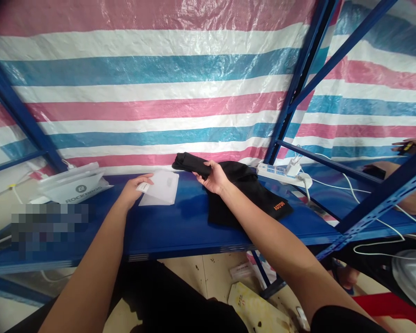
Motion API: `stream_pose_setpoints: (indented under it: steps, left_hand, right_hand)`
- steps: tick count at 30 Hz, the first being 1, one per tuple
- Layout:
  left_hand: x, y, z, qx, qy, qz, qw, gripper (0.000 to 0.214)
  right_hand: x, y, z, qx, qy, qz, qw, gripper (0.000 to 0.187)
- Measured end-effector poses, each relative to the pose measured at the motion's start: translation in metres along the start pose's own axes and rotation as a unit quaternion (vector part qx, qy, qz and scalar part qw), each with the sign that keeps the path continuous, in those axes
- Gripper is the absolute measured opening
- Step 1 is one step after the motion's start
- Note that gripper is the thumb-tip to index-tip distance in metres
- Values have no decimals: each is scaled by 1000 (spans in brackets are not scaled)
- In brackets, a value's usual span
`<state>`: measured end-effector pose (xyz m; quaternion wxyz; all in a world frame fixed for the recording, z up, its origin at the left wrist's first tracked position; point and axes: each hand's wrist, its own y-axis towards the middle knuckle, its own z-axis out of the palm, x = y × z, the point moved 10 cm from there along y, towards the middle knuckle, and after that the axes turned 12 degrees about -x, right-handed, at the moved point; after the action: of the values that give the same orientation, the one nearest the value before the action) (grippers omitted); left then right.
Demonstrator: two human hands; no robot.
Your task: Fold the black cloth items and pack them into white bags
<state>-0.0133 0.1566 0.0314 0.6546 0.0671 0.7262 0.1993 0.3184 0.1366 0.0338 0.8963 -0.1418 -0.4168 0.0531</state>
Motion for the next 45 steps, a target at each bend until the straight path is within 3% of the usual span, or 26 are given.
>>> stream_pose_setpoints:
  steps: [3,8,11,14,16,19,21,23,25,27,29,32,34,35,38,40,42,45]
  left_hand:
    - [6,0,-5,2,35,2,999,27]
    - [2,1,-14,-21,146,78,986,42]
    - [6,5,-37,-96,211,59,971,38]
    - [-2,5,-53,-177,188,39,965,32]
    - [-12,2,-36,-140,103,37,984,41]
    - [-35,-11,18,30,-71,30,997,72]
    - [-41,-21,40,88,-108,-1,990,75]
    - [-39,-23,45,74,-133,-40,987,66]
    - [-32,-20,39,31,-174,-72,982,61]
    - [-23,-15,34,-7,-206,-101,973,57]
    - [-14,-12,31,-31,-224,-127,966,49]
    - [-7,-11,30,-52,-236,-150,959,36]
    - [-7,-13,33,-53,-243,-158,956,31]
    - [-9,-14,36,-44,-249,-159,954,31]
    - [-19,-19,48,-3,-279,-158,947,37]
    - [-26,-22,55,16,-302,-159,940,40]
    - [-31,-26,60,20,-315,-166,934,43]
    - [-36,-33,64,19,-317,-174,932,52]
  right_hand:
    - [-2,-3,2,-3,3,3,1000,33]
    - [-3,-8,6,1,-4,3,1000,27]
    - [-6,-8,7,1,-9,14,1000,18]
    - [-20,-8,5,-13,-36,56,998,20]
    - [-34,-10,6,-9,-61,99,993,35]
    - [-54,-21,20,63,-84,148,983,57]
    - [-61,-28,30,114,-101,148,977,63]
    - [-61,-32,36,147,-129,115,974,57]
    - [-59,-35,42,181,-163,75,967,45]
    - [-58,-41,48,223,-202,39,953,45]
    - [-58,-46,52,249,-251,1,935,57]
    - [-52,-47,53,235,-344,-116,901,97]
    - [-40,-49,57,217,-405,-243,854,117]
    - [-33,-52,61,208,-431,-315,820,117]
    - [-12,-68,71,179,-473,-491,709,79]
    - [1,-78,75,166,-475,-549,667,54]
    - [12,-85,78,183,-467,-554,664,50]
    - [13,-84,80,251,-462,-459,716,50]
